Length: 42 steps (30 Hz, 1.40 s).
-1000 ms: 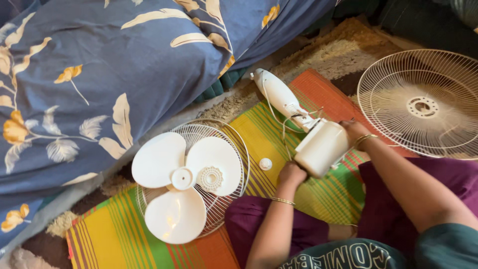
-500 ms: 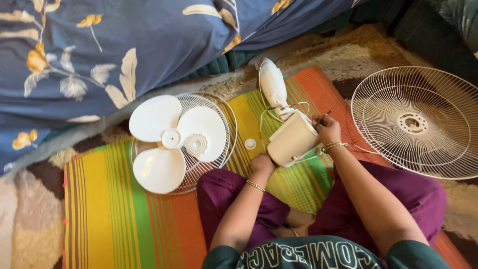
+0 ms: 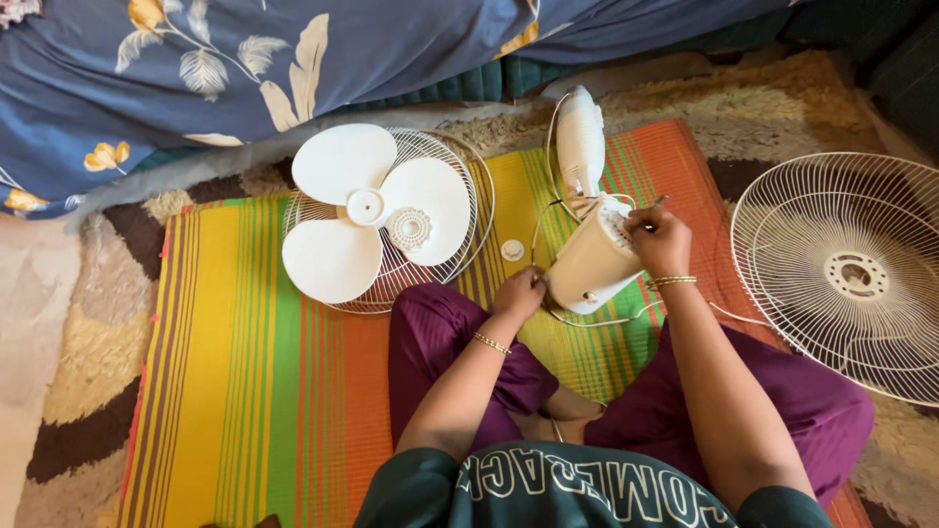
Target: The person sits on a mat and wipes the metal wire cage of a disassembled electric fan using a red cloth. They clean both the front and back sides of the cage, handling it with both hands.
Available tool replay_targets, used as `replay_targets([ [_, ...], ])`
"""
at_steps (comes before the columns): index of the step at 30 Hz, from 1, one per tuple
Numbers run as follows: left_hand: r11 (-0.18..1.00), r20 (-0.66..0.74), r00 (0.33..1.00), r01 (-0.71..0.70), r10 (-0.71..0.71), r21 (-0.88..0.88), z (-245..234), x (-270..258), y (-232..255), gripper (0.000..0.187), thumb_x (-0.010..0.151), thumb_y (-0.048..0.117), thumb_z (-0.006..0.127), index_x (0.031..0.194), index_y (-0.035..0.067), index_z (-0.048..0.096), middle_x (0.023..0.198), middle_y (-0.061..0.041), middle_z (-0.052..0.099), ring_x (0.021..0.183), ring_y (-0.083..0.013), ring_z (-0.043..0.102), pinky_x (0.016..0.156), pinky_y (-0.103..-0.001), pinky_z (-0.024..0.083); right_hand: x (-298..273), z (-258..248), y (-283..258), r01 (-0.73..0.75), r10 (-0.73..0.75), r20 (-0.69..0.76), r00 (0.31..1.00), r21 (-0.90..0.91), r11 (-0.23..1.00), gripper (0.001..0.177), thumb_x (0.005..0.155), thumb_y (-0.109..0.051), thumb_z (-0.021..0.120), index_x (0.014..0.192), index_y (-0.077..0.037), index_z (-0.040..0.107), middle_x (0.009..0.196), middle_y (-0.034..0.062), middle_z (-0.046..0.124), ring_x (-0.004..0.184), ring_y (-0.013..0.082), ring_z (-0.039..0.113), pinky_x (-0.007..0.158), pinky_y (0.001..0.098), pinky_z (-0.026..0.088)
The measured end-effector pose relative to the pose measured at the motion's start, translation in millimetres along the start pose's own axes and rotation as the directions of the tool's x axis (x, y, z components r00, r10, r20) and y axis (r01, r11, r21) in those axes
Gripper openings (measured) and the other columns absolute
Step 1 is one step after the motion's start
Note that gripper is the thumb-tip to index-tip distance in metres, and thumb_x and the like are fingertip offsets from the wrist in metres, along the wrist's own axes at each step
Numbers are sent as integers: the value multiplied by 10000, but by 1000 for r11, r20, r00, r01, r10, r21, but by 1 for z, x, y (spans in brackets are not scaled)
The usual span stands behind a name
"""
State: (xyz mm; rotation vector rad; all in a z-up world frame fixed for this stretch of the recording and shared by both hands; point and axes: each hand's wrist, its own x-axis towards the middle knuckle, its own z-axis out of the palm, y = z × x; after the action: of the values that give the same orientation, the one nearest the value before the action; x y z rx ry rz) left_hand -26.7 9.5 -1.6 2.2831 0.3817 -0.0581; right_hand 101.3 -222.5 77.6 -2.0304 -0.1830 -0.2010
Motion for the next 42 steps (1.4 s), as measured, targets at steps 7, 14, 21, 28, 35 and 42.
replay_targets([
  [7, 726, 35, 988, -87, 151, -682, 49, 57, -55, 479, 1063, 341, 369, 1287, 39, 665, 1237, -177, 742, 1116, -288, 712, 1010, -401, 535, -65, 44, -59, 600, -549, 258, 795, -197, 775, 111, 753, -53, 778, 855, -85, 746, 928, 111, 713, 901, 308, 660, 791, 407, 560],
  [14, 161, 396, 873, 363, 286, -918, 44, 53, -57, 700, 1064, 638, 300, 1430, 96, 549, 1284, -98, 680, 1130, -202, 666, 988, -369, 556, -109, 42, -96, 677, -649, 194, 736, -202, 708, 132, 723, -18, 723, 810, -110, 686, 1027, 50, 697, 1013, 292, 623, 859, 445, 508],
  [21, 191, 310, 856, 252, 413, -949, 11, 33, -19, 718, 1026, 664, 337, 1443, 102, 503, 1281, -127, 664, 1144, -225, 673, 979, -383, 580, -114, 36, -78, 715, -691, 188, 698, -227, 661, 151, 708, -35, 731, 809, -130, 670, 1072, 61, 684, 1004, 295, 624, 829, 430, 501],
  [28, 11, 285, 844, 314, 455, -949, 15, 43, -53, 606, 1023, 434, 651, 1433, 19, 484, 1237, -202, 660, 1077, -305, 678, 870, -400, 608, -150, 44, -105, 827, -778, 281, 562, -208, 522, 153, 736, -105, 728, 871, -125, 660, 1187, 43, 705, 1102, 244, 645, 818, 384, 486],
  [35, 41, 77, 883, 66, 462, -997, -4, 49, -24, 620, 948, 240, 652, 1493, 52, 424, 1325, -148, 627, 1176, -248, 666, 956, -370, 596, -132, 37, -90, 898, -824, 356, 440, -180, 402, 232, 727, -124, 701, 956, -155, 679, 1204, 46, 673, 1174, 271, 618, 836, 407, 472],
  [42, -4, 145, 890, 162, 431, -987, -7, 79, -17, 649, 948, 243, 657, 1511, 54, 396, 1309, -144, 620, 1134, -240, 673, 915, -356, 603, -107, 50, -87, 864, -790, 348, 504, -196, 465, 206, 735, -135, 711, 936, -176, 691, 1200, -3, 684, 1172, 247, 621, 837, 395, 474],
])
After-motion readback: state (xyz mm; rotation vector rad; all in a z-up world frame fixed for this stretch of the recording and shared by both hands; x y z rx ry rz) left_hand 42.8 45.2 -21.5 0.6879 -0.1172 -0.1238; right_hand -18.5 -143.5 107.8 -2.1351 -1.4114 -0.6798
